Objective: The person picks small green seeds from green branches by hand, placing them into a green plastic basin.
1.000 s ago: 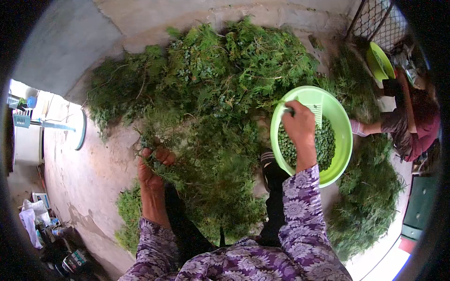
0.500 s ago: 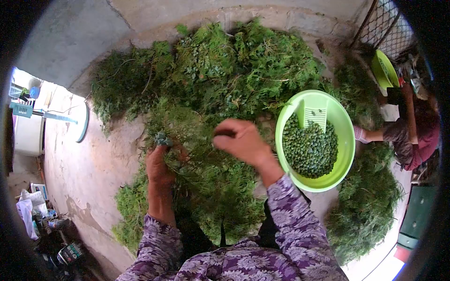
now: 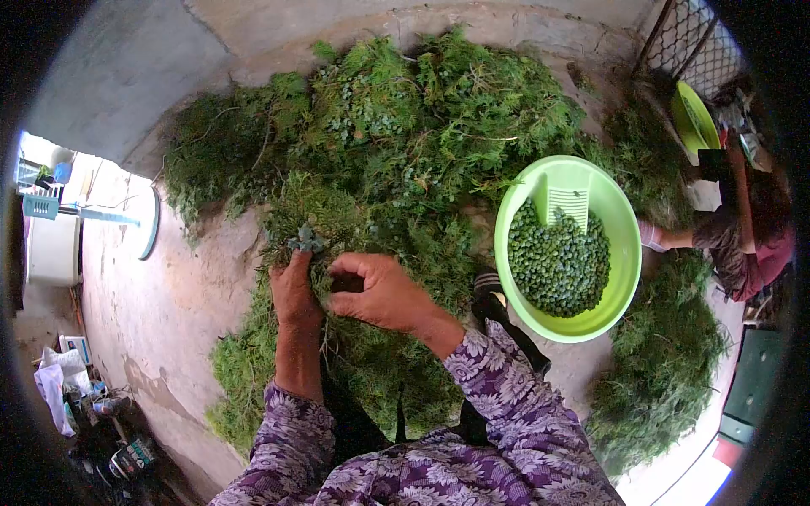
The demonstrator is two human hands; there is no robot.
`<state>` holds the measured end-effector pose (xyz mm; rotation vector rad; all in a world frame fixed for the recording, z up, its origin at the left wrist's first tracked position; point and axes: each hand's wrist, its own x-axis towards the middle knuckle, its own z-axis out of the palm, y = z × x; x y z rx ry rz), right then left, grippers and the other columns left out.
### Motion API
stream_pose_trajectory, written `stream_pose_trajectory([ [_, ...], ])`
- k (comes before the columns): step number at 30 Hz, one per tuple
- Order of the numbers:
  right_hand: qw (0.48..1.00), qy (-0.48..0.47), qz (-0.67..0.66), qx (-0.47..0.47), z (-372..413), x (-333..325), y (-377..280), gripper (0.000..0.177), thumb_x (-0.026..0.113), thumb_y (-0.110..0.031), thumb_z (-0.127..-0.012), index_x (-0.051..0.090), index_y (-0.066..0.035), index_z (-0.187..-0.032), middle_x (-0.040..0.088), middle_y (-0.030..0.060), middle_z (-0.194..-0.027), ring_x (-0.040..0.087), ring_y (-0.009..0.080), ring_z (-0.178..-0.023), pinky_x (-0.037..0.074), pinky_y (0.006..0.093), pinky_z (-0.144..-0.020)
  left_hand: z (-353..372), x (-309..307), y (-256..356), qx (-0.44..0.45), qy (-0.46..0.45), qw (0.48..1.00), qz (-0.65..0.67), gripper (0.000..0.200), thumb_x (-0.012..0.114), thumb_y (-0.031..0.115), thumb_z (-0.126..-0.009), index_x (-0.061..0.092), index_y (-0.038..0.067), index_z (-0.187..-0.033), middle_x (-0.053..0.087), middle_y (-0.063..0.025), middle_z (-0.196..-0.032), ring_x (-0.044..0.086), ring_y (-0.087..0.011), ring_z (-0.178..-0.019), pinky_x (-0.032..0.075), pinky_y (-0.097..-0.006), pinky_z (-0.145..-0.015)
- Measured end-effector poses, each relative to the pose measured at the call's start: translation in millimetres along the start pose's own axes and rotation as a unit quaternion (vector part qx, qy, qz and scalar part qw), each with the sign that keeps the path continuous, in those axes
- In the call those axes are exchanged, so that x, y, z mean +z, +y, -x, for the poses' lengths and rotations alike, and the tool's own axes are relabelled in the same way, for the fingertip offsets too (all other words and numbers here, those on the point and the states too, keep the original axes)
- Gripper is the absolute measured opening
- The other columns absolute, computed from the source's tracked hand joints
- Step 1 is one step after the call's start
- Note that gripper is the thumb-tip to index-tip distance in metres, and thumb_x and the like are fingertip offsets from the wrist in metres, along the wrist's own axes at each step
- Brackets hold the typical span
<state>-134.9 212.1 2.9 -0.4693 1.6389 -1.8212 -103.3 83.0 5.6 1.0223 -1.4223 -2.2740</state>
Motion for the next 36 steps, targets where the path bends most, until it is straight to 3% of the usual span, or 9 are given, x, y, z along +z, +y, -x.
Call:
stream_pose_trajectory([
  [4,0.999,-0.014,0.035,-0.012,-2,5,12,0.025,0.066,-0.011,-0.069,0.056,0.001,-0.088,0.058,0.0054,-0.074,0.054,0.0111,-0.070,0.044,0.0279,-0.061,-5,-3,-9,0.043,0.009,0.992,-0.121,0.017,0.053,0.014,-0.082,0.052,0.001,-0.092,0.058,-0.0058,-0.086,0.055,-0.0151,-0.074,0.045,-0.0306,-0.062],
  [13,0.960,-0.002,0.280,0.011,6,1,1,0.024,0.061,-0.018,-0.066,0.055,0.003,-0.079,0.057,0.0170,-0.069,0.058,0.0253,-0.060,0.045,0.0328,-0.056,-24,-3,-12,0.018,0.065,0.996,0.059,0.022,0.046,0.018,-0.085,0.052,-0.001,-0.094,0.056,-0.0079,-0.076,0.051,-0.0187,-0.066,0.042,-0.0326,-0.061],
  [15,0.955,-0.037,0.295,0.005,12,1,4,0.021,0.058,-0.016,-0.069,0.055,0.002,-0.079,0.058,0.0146,-0.068,0.058,0.0231,-0.060,0.045,0.0323,-0.056,-39,-23,-7,0.049,-0.119,0.977,0.169,0.023,0.052,0.019,-0.082,0.048,-0.001,-0.092,0.047,-0.0069,-0.065,0.041,-0.0164,-0.054,0.033,-0.0301,-0.049],
  [17,0.998,-0.037,0.042,-0.036,19,2,6,0.015,0.052,-0.012,-0.073,0.054,0.001,-0.081,0.058,0.0097,-0.068,0.058,0.0172,-0.060,0.046,0.0291,-0.055,-38,-22,-6,0.040,-0.112,0.971,0.208,0.022,0.051,0.018,-0.081,0.050,-0.002,-0.090,0.040,-0.0037,-0.058,0.034,-0.0132,-0.051,0.028,-0.0283,-0.048],
  [18,0.990,-0.065,-0.106,0.066,17,-6,4,0.013,0.048,-0.010,-0.077,0.051,-0.001,-0.086,0.056,0.0054,-0.072,0.056,0.0113,-0.062,0.047,0.0249,-0.056,-38,-24,-6,0.032,-0.151,0.960,0.233,0.021,0.051,0.017,-0.081,0.050,-0.002,-0.090,0.039,-0.0029,-0.059,0.033,-0.0130,-0.051,0.028,-0.0282,-0.048],
  [22,0.952,-0.029,-0.294,0.085,7,-27,-5,0.016,0.050,-0.011,-0.081,0.049,-0.003,-0.094,0.055,0.0028,-0.077,0.052,0.0069,-0.061,0.045,0.0211,-0.057,-37,-25,-5,-0.006,-0.210,0.922,0.326,0.019,0.051,0.016,-0.080,0.051,-0.001,-0.088,0.039,-0.0016,-0.059,0.032,-0.0122,-0.050,0.028,-0.0281,-0.048],
  [26,0.952,-0.003,-0.289,0.098,6,-29,-4,0.016,0.054,-0.014,-0.080,0.051,-0.004,-0.092,0.054,0.0013,-0.076,0.050,0.0058,-0.061,0.044,0.0206,-0.057,-34,-23,-5,0.022,-0.235,0.934,0.268,0.017,0.050,0.015,-0.081,0.051,0.000,-0.088,0.039,-0.0012,-0.059,0.031,-0.0118,-0.050,0.028,-0.0275,-0.048],
  [33,0.998,-0.029,-0.056,-0.021,7,-4,-2,0.021,0.061,-0.004,-0.072,0.056,-0.005,-0.092,0.054,-0.0024,-0.074,0.049,0.0036,-0.070,0.042,0.0198,-0.062,-34,-24,-15,0.015,-0.185,0.963,0.195,0.016,0.051,0.013,-0.082,0.050,-0.001,-0.089,0.050,-0.0065,-0.067,0.043,-0.0151,-0.055,0.035,-0.0300,-0.049],
  [36,0.994,-0.005,0.094,-0.056,9,3,-5,0.031,0.063,-0.006,-0.065,0.054,-0.004,-0.095,0.057,0.0094,-0.081,0.057,0.0161,-0.076,0.045,0.0282,-0.066,-30,-17,-16,0.023,-0.116,0.984,0.130,0.017,0.051,0.013,-0.081,0.049,-0.001,-0.090,0.052,-0.0080,-0.069,0.048,-0.0172,-0.059,0.038,-0.0301,-0.049],
])
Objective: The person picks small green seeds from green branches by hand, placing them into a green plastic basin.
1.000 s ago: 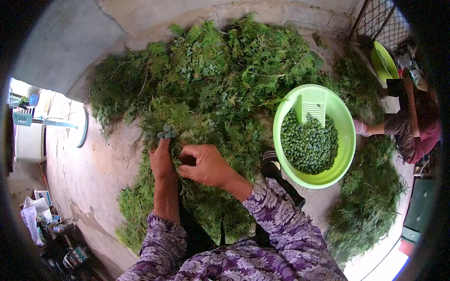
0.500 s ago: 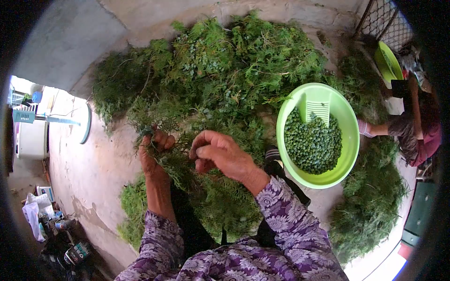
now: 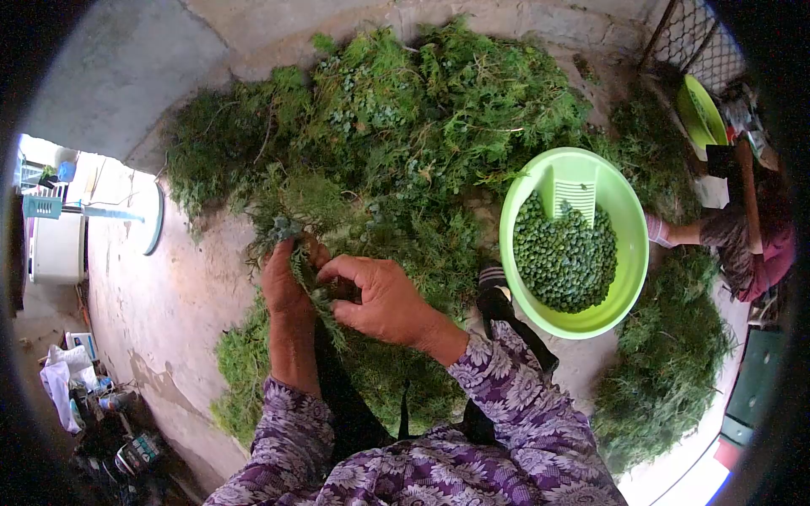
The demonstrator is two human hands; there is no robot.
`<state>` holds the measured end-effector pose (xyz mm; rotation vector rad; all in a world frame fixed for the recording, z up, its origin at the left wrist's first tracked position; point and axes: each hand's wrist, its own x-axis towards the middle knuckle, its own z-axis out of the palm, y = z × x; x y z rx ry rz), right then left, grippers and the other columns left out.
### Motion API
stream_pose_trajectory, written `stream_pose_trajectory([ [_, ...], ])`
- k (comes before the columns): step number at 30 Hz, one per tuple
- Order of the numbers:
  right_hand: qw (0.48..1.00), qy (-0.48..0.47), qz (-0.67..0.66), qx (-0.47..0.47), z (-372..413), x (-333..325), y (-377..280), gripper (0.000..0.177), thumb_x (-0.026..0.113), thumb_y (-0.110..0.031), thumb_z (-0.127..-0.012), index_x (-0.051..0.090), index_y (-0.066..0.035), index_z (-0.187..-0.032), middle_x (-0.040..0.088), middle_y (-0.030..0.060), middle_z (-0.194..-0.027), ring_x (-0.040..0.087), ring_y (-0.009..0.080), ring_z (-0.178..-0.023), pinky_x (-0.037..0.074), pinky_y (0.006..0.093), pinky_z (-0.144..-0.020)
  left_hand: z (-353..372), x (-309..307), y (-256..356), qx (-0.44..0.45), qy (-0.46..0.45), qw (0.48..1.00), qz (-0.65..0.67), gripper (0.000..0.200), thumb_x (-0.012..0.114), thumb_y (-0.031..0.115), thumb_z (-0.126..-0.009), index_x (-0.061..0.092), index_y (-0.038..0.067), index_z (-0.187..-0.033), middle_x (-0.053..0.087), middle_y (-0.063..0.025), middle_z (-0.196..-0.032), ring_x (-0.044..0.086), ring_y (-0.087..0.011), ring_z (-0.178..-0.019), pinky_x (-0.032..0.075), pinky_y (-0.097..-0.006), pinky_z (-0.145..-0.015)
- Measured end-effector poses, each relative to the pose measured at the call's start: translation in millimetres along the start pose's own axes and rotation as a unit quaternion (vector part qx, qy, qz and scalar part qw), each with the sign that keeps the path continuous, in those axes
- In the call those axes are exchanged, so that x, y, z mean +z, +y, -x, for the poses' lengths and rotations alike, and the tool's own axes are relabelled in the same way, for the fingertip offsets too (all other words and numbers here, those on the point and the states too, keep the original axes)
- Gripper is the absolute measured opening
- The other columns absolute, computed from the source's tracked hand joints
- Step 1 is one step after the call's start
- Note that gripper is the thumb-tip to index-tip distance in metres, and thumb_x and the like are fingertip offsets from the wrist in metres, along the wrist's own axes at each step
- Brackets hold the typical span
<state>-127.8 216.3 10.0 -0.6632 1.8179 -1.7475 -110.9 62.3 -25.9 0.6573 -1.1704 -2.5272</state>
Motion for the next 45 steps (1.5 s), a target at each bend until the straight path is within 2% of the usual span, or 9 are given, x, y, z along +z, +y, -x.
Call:
stream_pose_trajectory([
  [7,0.987,0.025,0.137,-0.086,3,5,6,0.034,0.061,-0.005,-0.063,0.053,-0.003,-0.095,0.056,0.0165,-0.088,0.055,0.0344,-0.081,0.045,0.0395,-0.068,1,14,-5,0.038,0.159,0.984,-0.071,0.018,0.052,0.013,-0.082,0.051,-0.001,-0.092,0.057,-0.0100,-0.078,0.054,-0.0225,-0.059,0.046,-0.0316,-0.048],
  [10,0.965,0.074,0.212,-0.137,3,2,11,0.031,0.063,0.000,-0.064,0.054,-0.002,-0.094,0.054,0.0101,-0.081,0.054,0.0122,-0.067,0.044,0.0278,-0.058,-4,5,-6,0.000,0.169,0.985,-0.042,0.019,0.052,0.014,-0.083,0.049,-0.001,-0.095,0.057,-0.0093,-0.084,0.056,-0.0229,-0.065,0.049,-0.0333,-0.054],
  [16,0.996,0.014,0.007,0.092,0,-2,30,0.022,0.059,-0.012,-0.069,0.054,0.004,-0.083,0.056,0.0057,-0.070,0.051,0.0119,-0.056,0.040,0.0268,-0.047,0,14,-2,0.030,0.247,0.957,-0.150,0.019,0.049,0.015,-0.084,0.050,0.000,-0.094,0.056,-0.0103,-0.082,0.056,-0.0226,-0.069,0.050,-0.0353,-0.058],
  [18,0.958,-0.167,-0.128,0.195,-2,-19,9,0.020,0.056,-0.014,-0.070,0.056,0.003,-0.081,0.055,0.0039,-0.067,0.048,0.0077,-0.052,0.035,0.0217,-0.042,-2,11,4,0.032,0.232,0.966,-0.106,0.017,0.049,0.015,-0.083,0.050,0.000,-0.093,0.056,-0.0106,-0.081,0.056,-0.0226,-0.068,0.049,-0.0359,-0.058],
  [22,0.900,-0.255,-0.288,0.205,8,-17,15,0.021,0.054,-0.013,-0.072,0.055,-0.002,-0.089,0.053,0.0000,-0.061,0.046,0.0062,-0.046,0.037,0.0209,-0.042,-10,-10,11,0.001,0.202,0.979,-0.040,0.021,0.054,0.013,-0.080,0.045,0.003,-0.096,0.054,-0.0105,-0.086,0.056,-0.0219,-0.069,0.048,-0.0355,-0.054],
  [27,0.909,-0.020,-0.380,0.171,-1,-36,-3,0.014,0.050,-0.012,-0.079,0.053,-0.003,-0.089,0.059,0.0071,-0.080,0.057,0.0102,-0.059,0.046,0.0173,-0.048,-5,-5,14,0.016,0.188,0.981,-0.038,0.030,0.060,0.014,-0.077,0.041,0.005,-0.098,0.054,-0.0095,-0.087,0.055,-0.0212,-0.067,0.048,-0.0343,-0.048],
  [35,0.858,0.121,-0.486,0.110,-12,-44,22,0.011,0.053,-0.014,-0.082,0.054,-0.003,-0.084,0.056,0.0057,-0.073,0.049,0.0090,-0.053,0.036,0.0200,-0.043,-4,-2,12,-0.003,0.242,0.966,-0.088,0.030,0.061,0.017,-0.078,0.046,0.001,-0.099,0.054,-0.0057,-0.083,0.051,-0.0148,-0.062,0.043,-0.0293,-0.050],
  [43,0.924,0.118,-0.352,0.088,-20,-33,18,0.015,0.063,-0.012,-0.076,0.056,-0.004,-0.087,0.055,0.0005,-0.070,0.049,0.0056,-0.056,0.038,0.0194,-0.047,8,1,-5,-0.049,0.088,0.980,-0.172,0.014,0.053,0.011,-0.081,0.057,0.000,-0.087,0.056,-0.0013,-0.080,0.050,-0.0109,-0.065,0.041,-0.0276,-0.054],
  [45,0.973,0.137,-0.181,0.050,-21,-28,17,0.022,0.066,-0.014,-0.073,0.056,-0.003,-0.088,0.054,-0.0018,-0.071,0.048,0.0037,-0.059,0.040,0.0191,-0.052,13,4,-11,-0.024,0.057,0.972,-0.226,0.013,0.052,0.011,-0.081,0.057,0.001,-0.087,0.056,-0.0006,-0.079,0.049,-0.0091,-0.065,0.041,-0.0255,-0.055],
])
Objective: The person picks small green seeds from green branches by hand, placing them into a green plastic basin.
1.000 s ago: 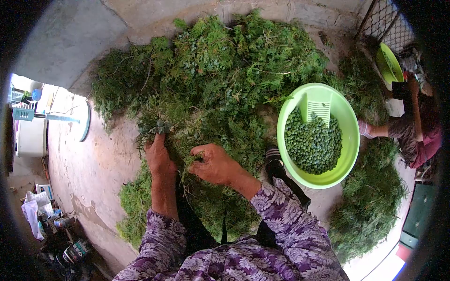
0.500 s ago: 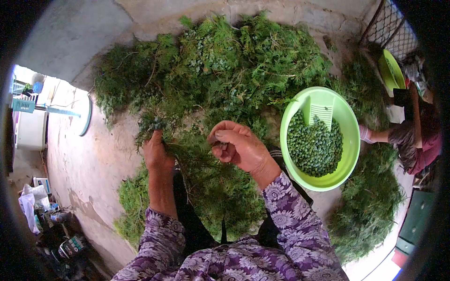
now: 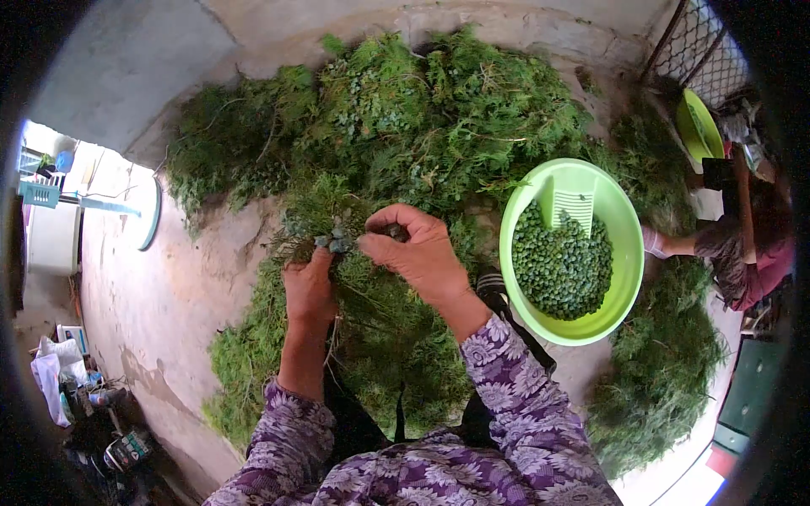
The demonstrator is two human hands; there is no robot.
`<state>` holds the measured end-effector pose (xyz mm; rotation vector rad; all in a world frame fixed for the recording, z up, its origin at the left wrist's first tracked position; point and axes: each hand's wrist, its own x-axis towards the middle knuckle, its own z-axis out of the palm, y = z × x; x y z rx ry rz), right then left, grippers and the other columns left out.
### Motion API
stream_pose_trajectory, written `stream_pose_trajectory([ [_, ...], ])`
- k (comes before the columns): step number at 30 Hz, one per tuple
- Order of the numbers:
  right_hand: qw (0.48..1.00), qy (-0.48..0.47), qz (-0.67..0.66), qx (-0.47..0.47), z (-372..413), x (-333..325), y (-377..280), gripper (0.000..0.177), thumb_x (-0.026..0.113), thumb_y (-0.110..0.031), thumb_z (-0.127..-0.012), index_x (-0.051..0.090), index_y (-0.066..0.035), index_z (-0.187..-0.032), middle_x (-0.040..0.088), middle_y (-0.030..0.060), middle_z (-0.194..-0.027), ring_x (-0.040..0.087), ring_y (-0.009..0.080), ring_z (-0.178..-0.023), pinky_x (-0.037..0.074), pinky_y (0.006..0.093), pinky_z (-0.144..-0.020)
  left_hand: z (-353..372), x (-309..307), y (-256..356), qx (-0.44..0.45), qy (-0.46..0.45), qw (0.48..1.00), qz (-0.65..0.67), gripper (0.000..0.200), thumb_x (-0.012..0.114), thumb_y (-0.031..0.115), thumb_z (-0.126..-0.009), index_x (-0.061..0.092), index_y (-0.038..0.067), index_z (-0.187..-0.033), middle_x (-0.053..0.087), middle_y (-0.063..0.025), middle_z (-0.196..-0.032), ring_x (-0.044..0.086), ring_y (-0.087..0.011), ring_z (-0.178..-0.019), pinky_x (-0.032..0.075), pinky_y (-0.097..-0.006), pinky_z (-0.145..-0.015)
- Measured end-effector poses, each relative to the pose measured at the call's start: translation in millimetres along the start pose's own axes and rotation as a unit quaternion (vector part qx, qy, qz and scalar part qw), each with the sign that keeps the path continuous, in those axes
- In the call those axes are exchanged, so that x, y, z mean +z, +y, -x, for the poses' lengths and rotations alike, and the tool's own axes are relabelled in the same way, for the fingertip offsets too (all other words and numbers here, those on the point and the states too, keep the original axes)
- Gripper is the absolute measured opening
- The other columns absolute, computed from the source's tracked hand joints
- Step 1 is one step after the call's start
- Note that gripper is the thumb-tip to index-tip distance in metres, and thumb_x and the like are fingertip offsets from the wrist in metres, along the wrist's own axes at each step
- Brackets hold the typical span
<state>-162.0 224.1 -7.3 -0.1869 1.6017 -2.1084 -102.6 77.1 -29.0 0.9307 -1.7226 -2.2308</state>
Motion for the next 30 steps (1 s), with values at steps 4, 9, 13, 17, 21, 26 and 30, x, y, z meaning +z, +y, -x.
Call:
stream_pose_trajectory([
  [4,0.996,0.027,0.071,-0.038,3,11,5,0.032,0.071,-0.011,-0.067,0.053,-0.003,-0.092,0.052,-0.0031,-0.079,0.048,0.0033,-0.066,0.041,0.0171,-0.056,5,10,-4,-0.019,-0.034,0.999,0.006,0.012,0.050,0.012,-0.083,0.056,0.002,-0.084,0.055,0.0004,-0.075,0.048,-0.0074,-0.065,0.040,-0.0241,-0.057],
  [9,0.962,0.105,0.234,-0.089,6,17,-3,0.044,0.077,-0.020,-0.060,0.051,-0.003,-0.091,0.052,0.0009,-0.080,0.049,0.0057,-0.067,0.044,0.0219,-0.056,9,15,-16,-0.030,-0.043,0.998,-0.019,0.013,0.050,0.012,-0.082,0.054,0.000,-0.087,0.058,-0.0052,-0.080,0.054,-0.0152,-0.070,0.044,-0.0289,-0.059],
  [13,0.938,0.116,0.297,-0.133,3,16,6,0.049,0.077,-0.028,-0.057,0.050,-0.002,-0.090,0.052,0.0070,-0.079,0.051,0.0154,-0.068,0.044,0.0286,-0.060,12,12,-18,0.161,-0.088,0.962,-0.203,0.014,0.050,0.014,-0.083,0.053,0.001,-0.085,0.055,-0.0035,-0.077,0.051,-0.0138,-0.071,0.042,-0.0306,-0.063],
  [17,0.899,0.123,0.373,-0.193,4,12,6,0.052,0.076,-0.033,-0.058,0.049,-0.001,-0.090,0.052,0.0087,-0.078,0.051,0.0176,-0.067,0.043,0.0304,-0.061,21,18,-6,0.031,-0.074,0.984,-0.159,0.016,0.051,0.017,-0.084,0.052,0.001,-0.085,0.054,-0.0031,-0.081,0.049,-0.0133,-0.075,0.041,-0.0310,-0.066],
  [21,0.906,0.117,0.357,-0.195,2,13,8,0.047,0.071,-0.032,-0.063,0.049,0.000,-0.090,0.052,0.0116,-0.076,0.051,0.0219,-0.068,0.042,0.0330,-0.063,21,26,-8,0.043,-0.053,0.988,-0.136,0.017,0.050,0.016,-0.084,0.053,0.001,-0.089,0.056,-0.0040,-0.085,0.051,-0.0146,-0.078,0.041,-0.0303,-0.069],
  [26,0.908,0.090,0.327,-0.246,1,14,13,0.033,0.064,-0.021,-0.070,0.049,0.002,-0.088,0.052,0.0127,-0.075,0.051,0.0218,-0.067,0.043,0.0321,-0.062,17,25,-8,0.087,-0.027,0.994,-0.060,0.024,0.051,0.021,-0.086,0.058,-0.002,-0.083,0.057,-0.0011,-0.073,0.048,-0.0079,-0.065,0.041,-0.0271,-0.057],
  [30,0.924,0.084,0.305,-0.216,2,18,10,0.031,0.063,-0.019,-0.071,0.049,0.002,-0.089,0.052,0.0112,-0.074,0.050,0.0189,-0.066,0.042,0.0313,-0.061,16,19,-8,0.041,-0.024,0.997,-0.065,0.022,0.052,0.020,-0.085,0.058,-0.002,-0.082,0.057,-0.0007,-0.074,0.048,-0.0073,-0.065,0.041,-0.0258,-0.058],
])
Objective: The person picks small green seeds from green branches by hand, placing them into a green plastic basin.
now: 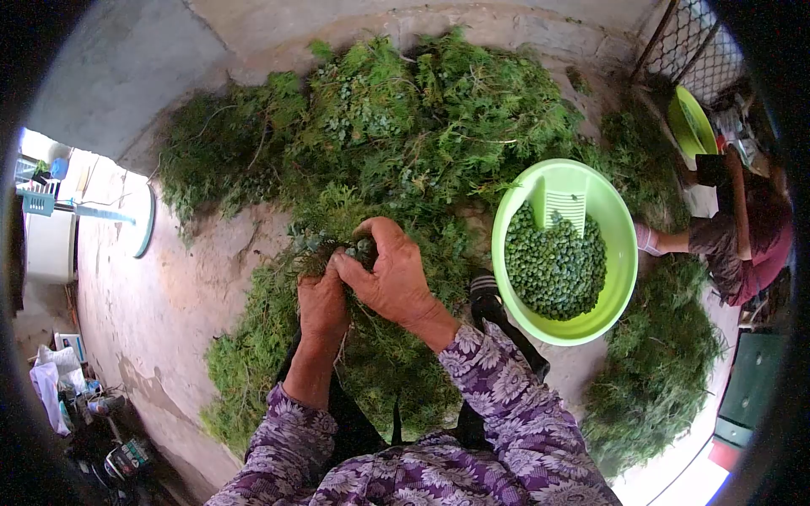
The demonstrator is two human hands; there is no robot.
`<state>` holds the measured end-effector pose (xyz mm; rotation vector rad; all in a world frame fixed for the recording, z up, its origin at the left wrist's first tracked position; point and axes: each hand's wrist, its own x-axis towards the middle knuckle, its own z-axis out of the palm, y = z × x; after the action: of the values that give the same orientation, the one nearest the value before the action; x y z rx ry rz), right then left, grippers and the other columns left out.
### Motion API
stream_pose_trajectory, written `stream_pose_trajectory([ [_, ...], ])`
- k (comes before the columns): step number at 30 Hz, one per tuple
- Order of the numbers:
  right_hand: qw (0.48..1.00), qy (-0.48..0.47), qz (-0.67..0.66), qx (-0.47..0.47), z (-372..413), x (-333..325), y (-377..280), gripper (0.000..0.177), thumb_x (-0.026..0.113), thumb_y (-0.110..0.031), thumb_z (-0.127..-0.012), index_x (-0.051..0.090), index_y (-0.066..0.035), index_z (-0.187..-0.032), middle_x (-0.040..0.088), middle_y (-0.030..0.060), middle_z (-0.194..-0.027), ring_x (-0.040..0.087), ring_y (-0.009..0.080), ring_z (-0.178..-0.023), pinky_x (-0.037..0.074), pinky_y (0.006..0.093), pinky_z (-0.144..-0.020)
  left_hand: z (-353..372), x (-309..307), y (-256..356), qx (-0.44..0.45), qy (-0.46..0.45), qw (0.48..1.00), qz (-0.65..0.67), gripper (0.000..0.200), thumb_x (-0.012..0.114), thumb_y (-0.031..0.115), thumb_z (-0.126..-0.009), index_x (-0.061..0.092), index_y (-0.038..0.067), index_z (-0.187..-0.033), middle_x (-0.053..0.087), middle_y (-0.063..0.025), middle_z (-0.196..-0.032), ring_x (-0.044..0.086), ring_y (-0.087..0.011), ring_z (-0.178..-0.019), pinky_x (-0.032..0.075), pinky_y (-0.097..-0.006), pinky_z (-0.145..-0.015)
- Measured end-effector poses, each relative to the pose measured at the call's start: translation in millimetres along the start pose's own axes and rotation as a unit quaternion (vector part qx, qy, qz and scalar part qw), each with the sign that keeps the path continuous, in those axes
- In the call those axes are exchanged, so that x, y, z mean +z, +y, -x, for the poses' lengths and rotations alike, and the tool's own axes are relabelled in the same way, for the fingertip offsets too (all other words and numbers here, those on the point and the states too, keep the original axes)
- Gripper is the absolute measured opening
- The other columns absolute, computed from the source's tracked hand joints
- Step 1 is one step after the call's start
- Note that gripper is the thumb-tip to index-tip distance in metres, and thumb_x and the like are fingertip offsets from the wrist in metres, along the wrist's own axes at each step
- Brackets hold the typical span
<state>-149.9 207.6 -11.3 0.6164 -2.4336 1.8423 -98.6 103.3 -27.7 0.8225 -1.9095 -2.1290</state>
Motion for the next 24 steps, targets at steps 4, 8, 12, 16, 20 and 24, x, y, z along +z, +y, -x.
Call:
stream_pose_trajectory([
  [4,0.999,-0.014,-0.030,0.027,2,2,7,0.028,0.059,-0.018,-0.071,0.047,0.002,-0.087,0.047,0.0132,-0.066,0.048,0.0211,-0.058,0.042,0.0331,-0.054,-2,1,4,-0.030,-0.007,0.998,0.055,0.020,0.055,0.020,-0.084,0.059,0.000,-0.082,0.058,-0.0003,-0.076,0.049,-0.0069,-0.067,0.041,-0.0245,-0.060],
  [8,0.997,-0.037,-0.061,0.035,3,3,11,0.026,0.058,-0.014,-0.070,0.047,0.002,-0.087,0.046,0.0119,-0.063,0.044,0.0180,-0.054,0.041,0.0316,-0.051,-2,-1,6,-0.029,-0.010,0.996,0.081,0.019,0.056,0.019,-0.083,0.059,0.001,-0.085,0.058,-0.0003,-0.079,0.050,-0.0078,-0.069,0.041,-0.0242,-0.062],
  [12,0.995,-0.032,-0.085,0.040,5,3,14,0.025,0.057,-0.013,-0.070,0.047,0.001,-0.088,0.047,0.0120,-0.063,0.045,0.0179,-0.054,0.041,0.0313,-0.051,-1,-2,7,-0.012,-0.019,0.997,0.073,0.019,0.056,0.019,-0.083,0.059,0.000,-0.087,0.058,-0.0007,-0.079,0.050,-0.0081,-0.069,0.041,-0.0240,-0.062],
  [16,0.994,-0.060,-0.068,0.062,2,-3,8,0.028,0.061,-0.015,-0.070,0.048,0.000,-0.089,0.050,0.0127,-0.066,0.048,0.0184,-0.055,0.042,0.0319,-0.052,1,-2,13,-0.042,-0.012,0.998,0.043,0.020,0.056,0.019,-0.082,0.060,0.000,-0.087,0.059,-0.0012,-0.079,0.051,-0.0081,-0.067,0.042,-0.0241,-0.060],
  [20,0.995,-0.065,-0.041,0.066,0,-8,4,0.035,0.066,-0.019,-0.069,0.049,0.000,-0.093,0.054,0.0131,-0.071,0.054,0.0202,-0.061,0.045,0.0325,-0.057,-1,-3,19,-0.090,-0.033,0.991,0.088,0.020,0.056,0.018,-0.082,0.058,0.000,-0.091,0.060,-0.0063,-0.084,0.056,-0.0144,-0.071,0.044,-0.0317,-0.059],
  [24,0.994,-0.060,-0.080,0.038,0,-7,7,0.041,0.068,-0.020,-0.066,0.048,-0.001,-0.096,0.056,0.0134,-0.077,0.058,0.0216,-0.068,0.046,0.0325,-0.062,-1,-5,15,-0.099,-0.039,0.987,0.123,0.021,0.057,0.016,-0.080,0.058,-0.001,-0.092,0.060,-0.0063,-0.083,0.056,-0.0157,-0.071,0.043,-0.0317,-0.059],
])
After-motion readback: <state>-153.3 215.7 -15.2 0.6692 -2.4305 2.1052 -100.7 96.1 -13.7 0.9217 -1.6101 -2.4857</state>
